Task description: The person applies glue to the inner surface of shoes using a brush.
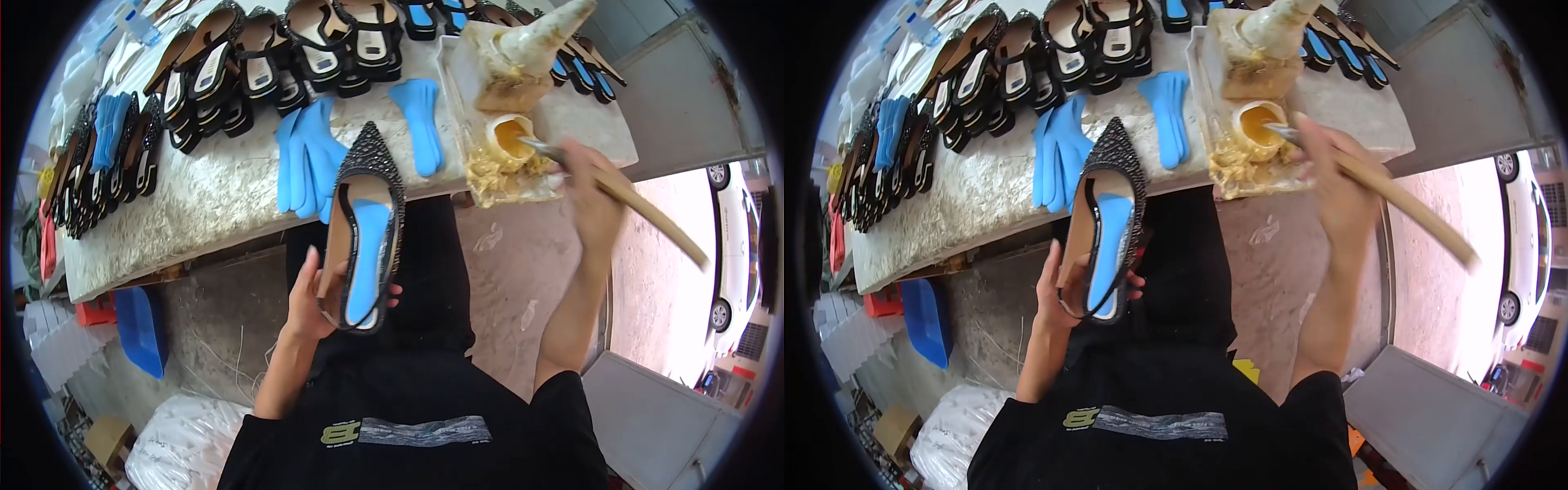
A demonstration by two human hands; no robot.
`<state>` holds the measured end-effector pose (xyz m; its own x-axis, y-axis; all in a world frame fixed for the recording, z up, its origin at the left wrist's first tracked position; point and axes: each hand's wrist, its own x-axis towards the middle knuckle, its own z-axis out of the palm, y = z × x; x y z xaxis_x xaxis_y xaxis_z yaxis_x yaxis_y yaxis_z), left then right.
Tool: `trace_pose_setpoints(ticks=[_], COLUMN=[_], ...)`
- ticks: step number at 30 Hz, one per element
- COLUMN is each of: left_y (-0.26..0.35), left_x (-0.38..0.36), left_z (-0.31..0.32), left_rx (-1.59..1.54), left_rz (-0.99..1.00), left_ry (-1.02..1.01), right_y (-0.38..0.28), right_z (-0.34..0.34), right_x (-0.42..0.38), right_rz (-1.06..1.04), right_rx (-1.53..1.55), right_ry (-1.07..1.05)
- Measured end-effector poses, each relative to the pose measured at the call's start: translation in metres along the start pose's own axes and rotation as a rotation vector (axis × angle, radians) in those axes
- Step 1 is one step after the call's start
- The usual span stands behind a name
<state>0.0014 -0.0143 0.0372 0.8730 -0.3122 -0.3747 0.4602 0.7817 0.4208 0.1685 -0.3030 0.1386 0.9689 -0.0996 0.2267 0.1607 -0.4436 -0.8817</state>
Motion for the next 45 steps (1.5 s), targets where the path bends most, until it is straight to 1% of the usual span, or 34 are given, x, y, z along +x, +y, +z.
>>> trace_pose_setpoints(ticks=[1, 2, 4, 6, 7, 9, 10, 11, 12, 14, 16, 17, 19, 20, 21, 23, 24, 26, 27, 29, 31, 32, 34, 36, 37, 39, 40, 41, 42, 44, 45], left_y=[-0.002, -0.004, -0.007, -0.019, -0.023, -0.023, -0.022, -0.022, -0.024, -0.035, -0.022, -0.019, -0.014, -0.011, -0.006, -0.004, -0.003, 0.001, 0.001, -0.003, -0.003, 0.000, 0.008, 0.009, 0.009, 0.003, 0.000, -0.004, -0.006, 0.000, 0.004], left_x=[0.004, 0.006, 0.017, 0.015, 0.017, 0.019, 0.019, 0.023, 0.028, 0.018, 0.012, 0.011, 0.021, 0.018, 0.015, 0.014, 0.014, 0.016, 0.018, 0.024, 0.021, 0.020, 0.018, 0.015, 0.016, 0.017, 0.018, 0.020, 0.020, 0.020, 0.019], left_z=[-0.001, -0.002, -0.007, -0.013, -0.016, -0.019, -0.017, -0.014, -0.010, -0.006, 0.000, 0.006, 0.016, 0.015, 0.013, 0.015, 0.014, 0.003, -0.004, -0.019, -0.023, -0.023, -0.020, -0.011, -0.004, 0.007, 0.007, 0.004, -0.001, -0.008, -0.007], left_rx=[0.012, 0.024, 0.042, 0.044, 0.064, 0.112, 0.118, 0.152, 0.177, 0.204, 0.333, 0.318, 0.541, 0.507, 0.483, 0.460, 0.437, 0.455, 0.433, 0.697, 0.694, 0.712, 0.758, 0.706, 0.668, 0.590, 0.595, 0.639, 0.683, 0.775, 0.780], left_rz=[0.024, 0.043, 0.111, 0.110, 0.115, 0.129, 0.126, 0.166, 0.222, 0.288, 0.262, 0.259, 0.464, 0.419, 0.371, 0.339, 0.327, 0.338, 0.329, 0.479, 0.418, 0.376, 0.305, 0.299, 0.299, 0.272, 0.261, 0.291, 0.323, 0.414, 0.428], left_ry=[-0.042, -0.079, -0.159, -0.135, -0.131, -0.125, -0.119, -0.077, -0.021, 0.140, 0.021, 0.040, 0.142, 0.098, 0.044, 0.084, 0.100, 0.038, 0.059, 0.042, 0.064, 0.066, 0.064, 0.109, 0.141, 0.190, 0.173, 0.155, 0.142, 0.133, 0.144], right_y=[0.001, 0.001, -0.008, -0.022, -0.017, -0.007, -0.009, -0.011, -0.005, 0.023, 0.041, 0.039, 0.028, 0.013, -0.011, -0.013, -0.022, -0.001, 0.002, 0.007, -0.007, -0.008, -0.015, -0.030, -0.033, -0.029, -0.021, -0.018, -0.021, -0.028, -0.028], right_z=[0.008, -0.003, -0.031, -0.047, -0.044, -0.031, -0.034, -0.037, -0.038, -0.062, -0.077, -0.068, -0.023, -0.001, 0.024, 0.083, 0.105, 0.136, 0.136, 0.130, 0.117, 0.111, 0.100, 0.083, 0.084, 0.093, 0.112, 0.125, 0.117, 0.098, 0.093], right_x=[0.009, 0.004, 0.004, 0.004, 0.006, 0.011, 0.001, -0.005, 0.005, 0.022, 0.023, 0.006, -0.031, -0.050, -0.076, -0.090, -0.096, -0.092, -0.094, -0.093, -0.097, -0.106, -0.123, -0.148, -0.147, -0.109, -0.100, -0.096, -0.102, -0.119, -0.122], right_rz=[0.095, 0.102, -0.003, -0.312, -0.310, -0.167, -0.061, 0.041, 0.034, 0.058, 0.089, 0.101, -0.243, -0.374, -0.318, -0.585, -0.536, -0.693, -0.679, -0.733, -0.562, -0.545, -0.432, -0.201, -0.187, -0.214, -0.242, -0.273, -0.271, -0.390, -0.307], right_rx=[-0.099, -0.102, 0.188, 0.341, 0.340, 0.107, 0.014, -0.074, -0.063, 0.150, 0.348, 0.340, 0.561, 0.625, 0.485, 0.126, -0.009, -0.010, -0.014, 0.006, -0.028, -0.037, 0.109, 0.121, 0.137, 0.221, 0.134, 0.051, 0.052, 0.073, 0.239], right_ry=[-0.072, -0.067, 0.060, 0.131, 0.134, -0.034, -0.013, -0.005, -0.039, 0.086, 0.272, 0.252, -0.205, -0.280, -0.237, -0.180, -0.178, -0.109, -0.138, -0.173, -0.265, -0.284, -0.339, -0.422, -0.357, -0.318, -0.213, -0.111, -0.101, -0.368, -0.400])
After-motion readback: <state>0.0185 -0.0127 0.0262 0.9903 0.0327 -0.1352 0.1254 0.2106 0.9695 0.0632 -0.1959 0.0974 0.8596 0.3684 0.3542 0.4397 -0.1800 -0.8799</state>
